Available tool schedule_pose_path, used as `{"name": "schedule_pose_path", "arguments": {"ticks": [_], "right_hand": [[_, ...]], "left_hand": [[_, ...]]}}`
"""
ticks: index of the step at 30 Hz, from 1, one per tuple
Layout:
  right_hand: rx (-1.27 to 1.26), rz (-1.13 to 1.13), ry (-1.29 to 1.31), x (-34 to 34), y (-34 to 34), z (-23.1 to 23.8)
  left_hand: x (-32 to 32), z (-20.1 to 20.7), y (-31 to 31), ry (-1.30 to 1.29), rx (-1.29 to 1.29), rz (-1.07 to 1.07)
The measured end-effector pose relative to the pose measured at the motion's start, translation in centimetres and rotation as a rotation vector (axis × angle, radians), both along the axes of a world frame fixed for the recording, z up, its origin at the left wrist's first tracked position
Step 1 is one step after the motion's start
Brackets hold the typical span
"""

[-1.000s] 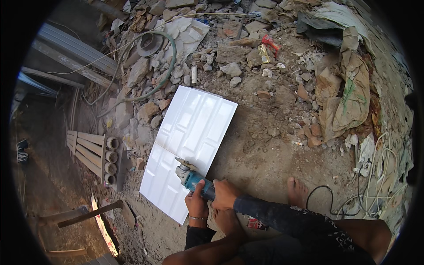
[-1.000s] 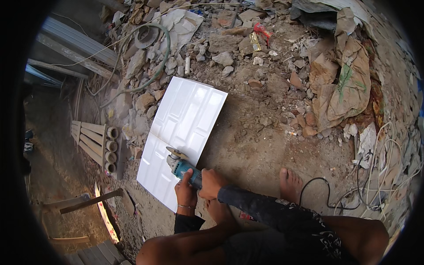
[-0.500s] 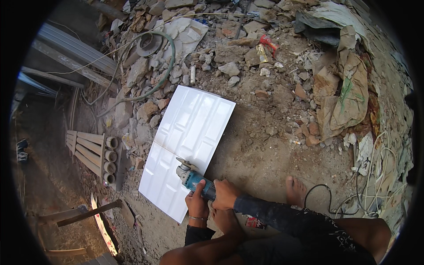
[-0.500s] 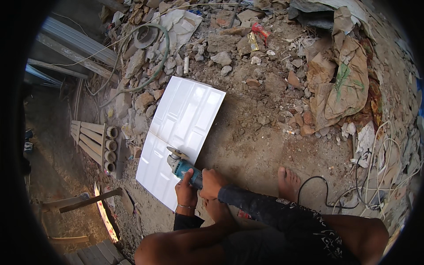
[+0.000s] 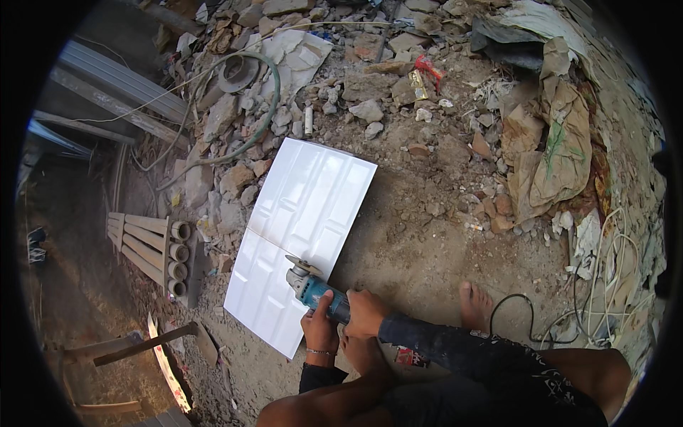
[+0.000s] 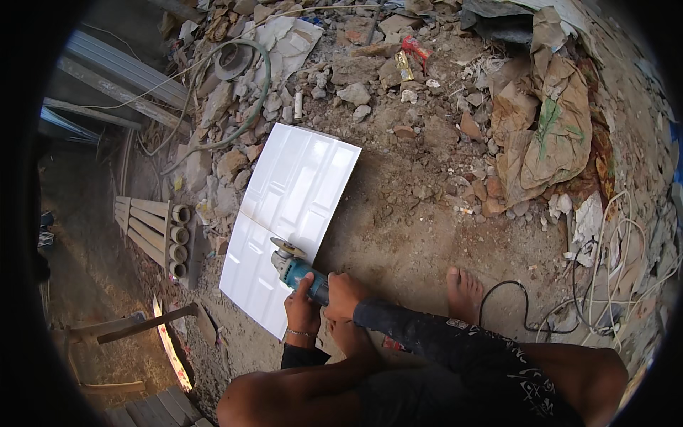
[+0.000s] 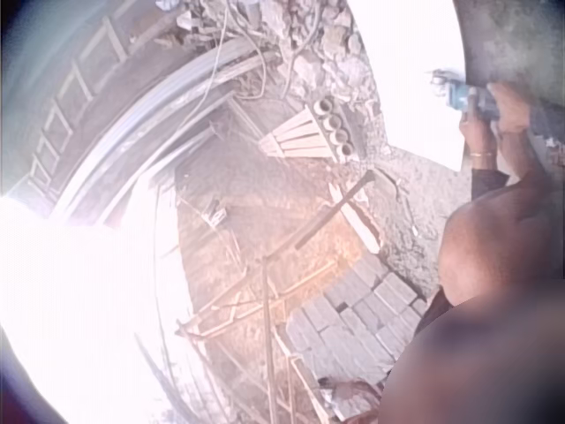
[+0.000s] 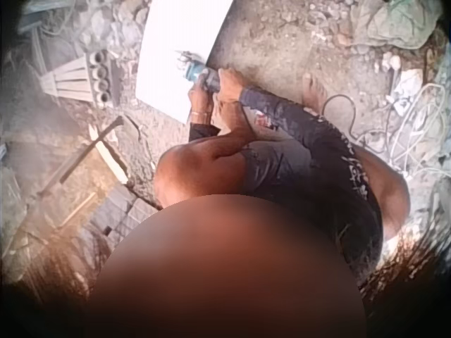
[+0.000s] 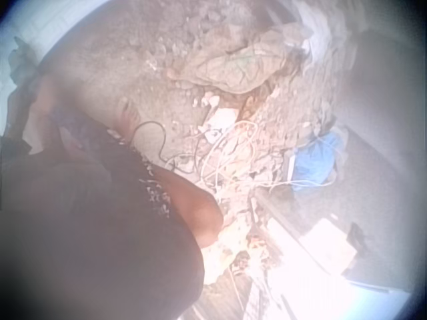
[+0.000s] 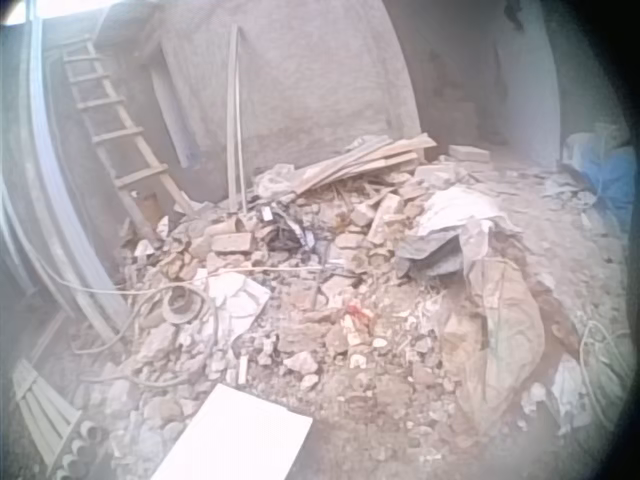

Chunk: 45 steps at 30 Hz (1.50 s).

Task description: The person places a white ceramic tile on the ground, then uses an angle grinder to cut it into two pieces. The person repositions the tile and continues cutting along a straight line until the tile is separated.

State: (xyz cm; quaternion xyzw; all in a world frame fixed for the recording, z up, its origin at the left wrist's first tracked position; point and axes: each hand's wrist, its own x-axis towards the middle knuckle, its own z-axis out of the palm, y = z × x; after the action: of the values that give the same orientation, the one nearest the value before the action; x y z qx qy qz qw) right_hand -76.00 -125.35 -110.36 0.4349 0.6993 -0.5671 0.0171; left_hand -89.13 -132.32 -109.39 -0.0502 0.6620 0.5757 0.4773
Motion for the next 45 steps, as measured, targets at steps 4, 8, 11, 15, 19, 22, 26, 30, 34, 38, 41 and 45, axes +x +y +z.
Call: {"name": "schedule_pose_path", "arguments": {"ticks": [4, 8, 11, 15, 19, 22, 26, 30, 34, 38, 41, 45], "right_hand": [[-0.015, 0.012, -0.017, 0.1, 0.0, 0.0], [-0.02, 0.016, -0.024, 0.0, 0.1, 0.1], [-0.012, 0.0, -0.007, 0.2, 0.1, 0.3], [-0.017, 0.006, -0.014, 0.2, 0.2, 0.7], [-0.02, 0.01, -0.031, 0.6, 0.2, 0.9], [-0.025, 0.014, -0.036, 0.7, 0.1, 0.9], [-0.022, 0.013, -0.048, 0.8, -0.2, 0.7], [-0.016, 0.006, -0.05, 0.9, -0.4, 0.5], [-0.016, 0.006, -0.046, 1.1, -0.5, 0.3], [-0.018, 0.007, -0.056, 1.1, -0.7, 0.3], [-0.025, 0.013, -0.066, 1.2, -0.7, 0.4], [-0.041, 0.025, -0.085, 1.3, -0.6, 0.6]], "left_hand": [[0.1, -0.1, -0.1, -0.009, 0.002, 0.001], [0.1, -0.1, -0.1, -0.019, 0.02, 0.003], [0.0, -0.1, -0.1, -0.011, 0.023, 0.001], [0.2, -0.1, -0.2, -0.006, 0.027, -0.002], [0.4, 0.0, -0.3, -0.014, 0.005, 0.0], [0.5, 0.1, -0.2, -0.011, -0.005, -0.008], [0.8, 0.4, -0.3, -0.017, 0.022, -0.011], [0.9, 0.4, -0.3, -0.01, -0.005, -0.036], [0.9, 0.2, -0.5, 0.001, 0.006, -0.066], [0.9, 0.0, -0.7, -0.013, 0.039, -0.067], [1.0, 0.1, -0.7, -0.012, 0.033, -0.069], [1.3, 0.5, -0.6, -0.019, 0.017, -0.034]]}}
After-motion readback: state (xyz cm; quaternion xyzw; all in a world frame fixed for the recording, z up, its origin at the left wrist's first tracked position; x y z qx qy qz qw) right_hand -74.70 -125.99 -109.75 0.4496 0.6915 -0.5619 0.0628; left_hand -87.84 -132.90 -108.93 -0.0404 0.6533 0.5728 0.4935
